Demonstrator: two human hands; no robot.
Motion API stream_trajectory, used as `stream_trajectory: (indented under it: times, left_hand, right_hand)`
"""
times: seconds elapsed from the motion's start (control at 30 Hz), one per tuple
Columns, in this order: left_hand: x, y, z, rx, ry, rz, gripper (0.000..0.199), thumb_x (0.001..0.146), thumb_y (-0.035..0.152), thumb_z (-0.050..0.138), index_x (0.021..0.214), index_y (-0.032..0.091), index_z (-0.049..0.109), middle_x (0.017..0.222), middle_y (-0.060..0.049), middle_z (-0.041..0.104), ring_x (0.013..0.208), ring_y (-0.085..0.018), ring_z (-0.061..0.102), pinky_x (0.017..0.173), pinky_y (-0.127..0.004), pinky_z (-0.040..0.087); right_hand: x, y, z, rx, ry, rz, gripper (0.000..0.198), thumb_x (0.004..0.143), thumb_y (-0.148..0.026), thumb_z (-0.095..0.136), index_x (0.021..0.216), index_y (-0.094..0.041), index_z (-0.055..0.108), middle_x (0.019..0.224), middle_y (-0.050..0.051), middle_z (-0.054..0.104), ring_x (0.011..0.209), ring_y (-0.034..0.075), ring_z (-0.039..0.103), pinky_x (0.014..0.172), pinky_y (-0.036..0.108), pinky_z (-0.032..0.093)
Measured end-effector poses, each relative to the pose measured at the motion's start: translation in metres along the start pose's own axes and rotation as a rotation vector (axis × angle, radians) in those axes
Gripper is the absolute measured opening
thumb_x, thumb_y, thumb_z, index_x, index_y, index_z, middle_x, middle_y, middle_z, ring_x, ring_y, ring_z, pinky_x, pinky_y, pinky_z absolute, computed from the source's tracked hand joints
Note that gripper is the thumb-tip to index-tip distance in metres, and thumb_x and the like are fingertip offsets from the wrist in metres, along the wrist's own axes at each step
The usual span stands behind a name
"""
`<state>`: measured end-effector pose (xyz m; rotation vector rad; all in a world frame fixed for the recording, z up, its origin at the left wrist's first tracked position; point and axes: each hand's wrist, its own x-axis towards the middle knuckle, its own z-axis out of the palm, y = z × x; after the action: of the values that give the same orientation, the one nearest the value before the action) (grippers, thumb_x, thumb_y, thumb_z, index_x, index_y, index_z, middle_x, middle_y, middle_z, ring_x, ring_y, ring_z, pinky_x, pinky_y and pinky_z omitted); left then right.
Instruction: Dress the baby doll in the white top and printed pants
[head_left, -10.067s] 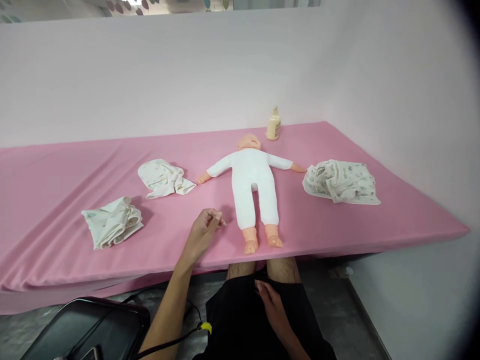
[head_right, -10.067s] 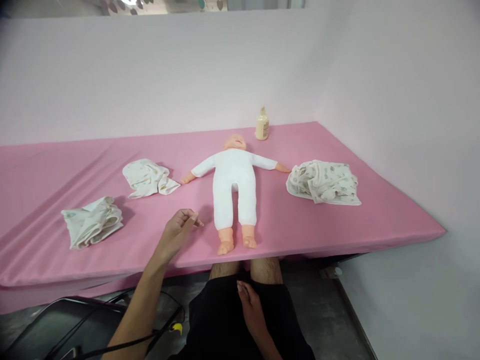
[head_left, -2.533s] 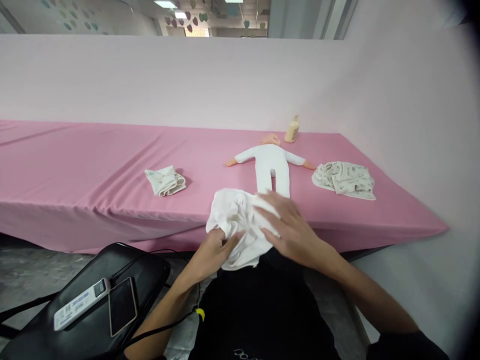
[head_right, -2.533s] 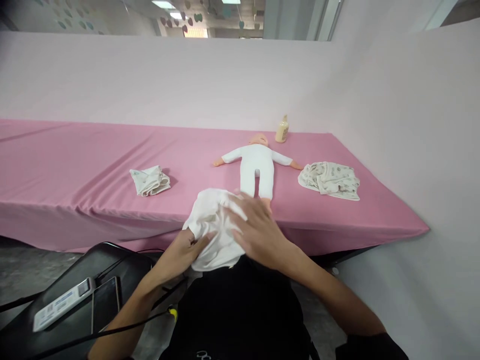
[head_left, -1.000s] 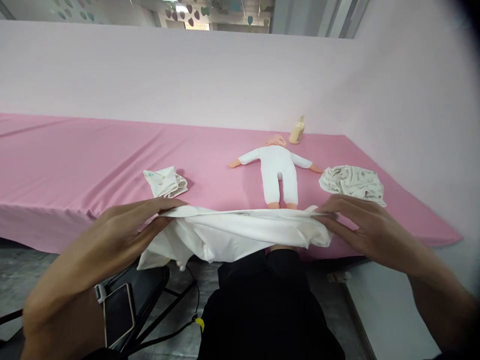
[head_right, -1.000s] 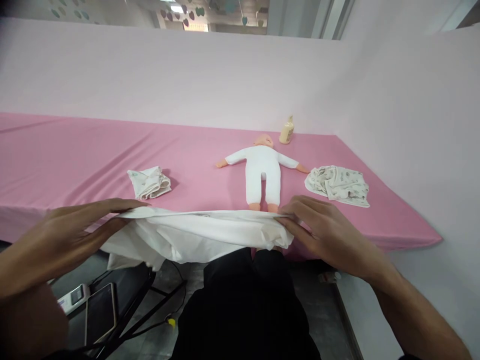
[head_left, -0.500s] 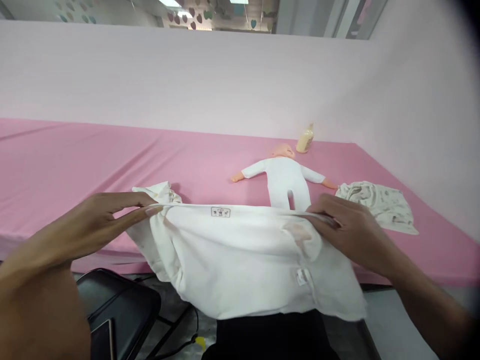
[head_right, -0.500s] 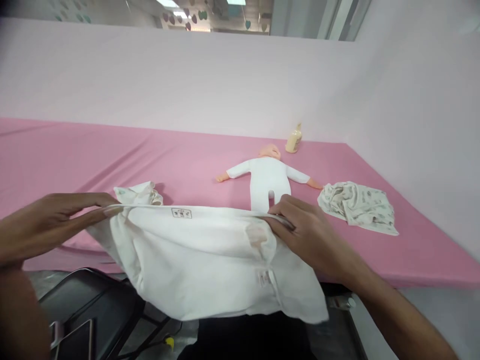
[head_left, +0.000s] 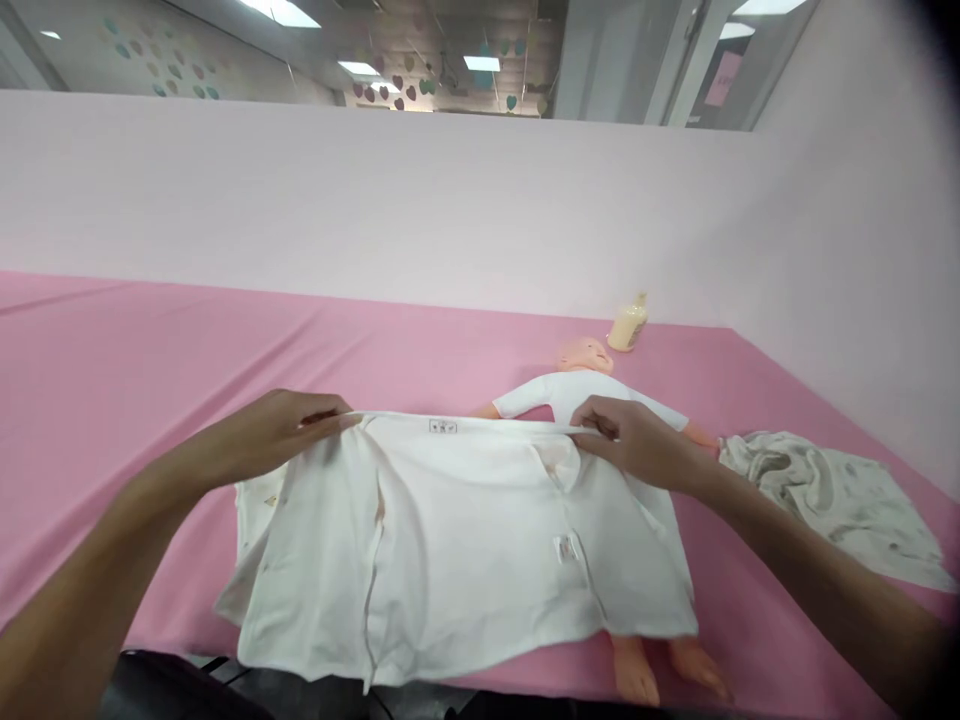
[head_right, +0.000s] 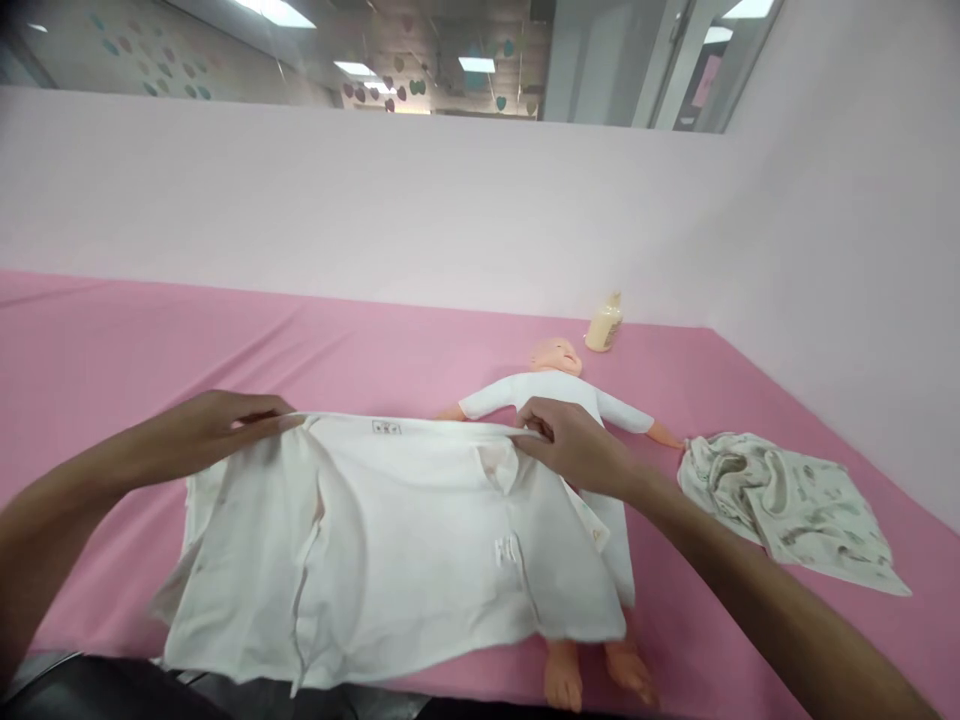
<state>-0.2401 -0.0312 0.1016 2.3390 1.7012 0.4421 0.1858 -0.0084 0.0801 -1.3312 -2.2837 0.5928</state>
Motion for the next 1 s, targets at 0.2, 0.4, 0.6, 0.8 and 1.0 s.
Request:
stream_trajectory:
  times: [0.2, 0.4, 0.6, 0.8, 1.0]
  left_hand:
    - [0.125, -0.058, 0.029, 0.174, -0.113, -0.153, 0.035, 0.092, 0.043, 0.047, 0.070, 0.017, 0.054, 0.076, -0.005, 0.064, 0.066, -0.017, 0.053, 0.061, -0.026, 0.036]
    - [0.175, -0.071, 0.088, 0.475, -0.092, -0.248, 0.020, 0.090, 0.021, 0.043, 0.085, 0.015, 0.061, 0.092, -0.013, 0.065, 0.083, -0.022, 0.058, 0.078, -0.035, 0.041]
    - [0.168, -0.014, 0.114, 0.340, 0.099, -0.141, 0.034, 0.098, 0.026, 0.033, 0.113, 0.016, 0.061, 0.118, -0.016, 0.061, 0.111, -0.029, 0.056, 0.095, -0.041, 0.042]
    - [0.120, 0.115, 0.151, -0.621, -0.002, 0.052, 0.028, 0.095, 0.043, 0.046, 0.096, 0.023, 0.064, 0.104, -0.006, 0.068, 0.098, -0.022, 0.061, 0.088, -0.033, 0.047]
    - [0.114, 0.180, 0.202, -1.159, -0.240, -0.379, 0.053, 0.080, 0.066, 0.063, 0.101, 0.018, 0.062, 0.100, -0.009, 0.067, 0.095, -0.022, 0.063, 0.087, -0.034, 0.048]
  right_hand:
    - [0.125, 0.033, 0.027, -0.090, 0.096, 0.025, 0.015, 0.088, -0.033, 0.059, 0.089, -0.018, 0.060, 0.083, 0.003, 0.062, 0.077, 0.017, 0.055, 0.067, 0.028, 0.038]
    - [0.175, 0.060, 0.071, -0.312, 0.082, 0.098, 0.015, 0.090, -0.017, 0.050, 0.100, -0.016, 0.060, 0.111, 0.015, 0.064, 0.100, 0.026, 0.058, 0.084, 0.035, 0.040]
    - [0.111, 0.071, 0.046, -0.101, 0.332, 0.034, 0.018, 0.093, -0.032, 0.052, 0.100, -0.018, 0.062, 0.109, 0.012, 0.065, 0.103, 0.025, 0.058, 0.090, 0.037, 0.043]
    - [-0.003, 0.106, 0.003, 0.219, 0.540, 0.470, 0.026, 0.089, -0.045, 0.058, 0.092, -0.020, 0.065, 0.095, 0.006, 0.069, 0.090, 0.024, 0.064, 0.083, 0.040, 0.049]
    - [-0.038, 0.152, 0.013, 0.986, 0.408, 0.639, 0.022, 0.087, -0.041, 0.065, 0.088, -0.019, 0.067, 0.101, 0.010, 0.072, 0.095, 0.022, 0.069, 0.096, 0.036, 0.053]
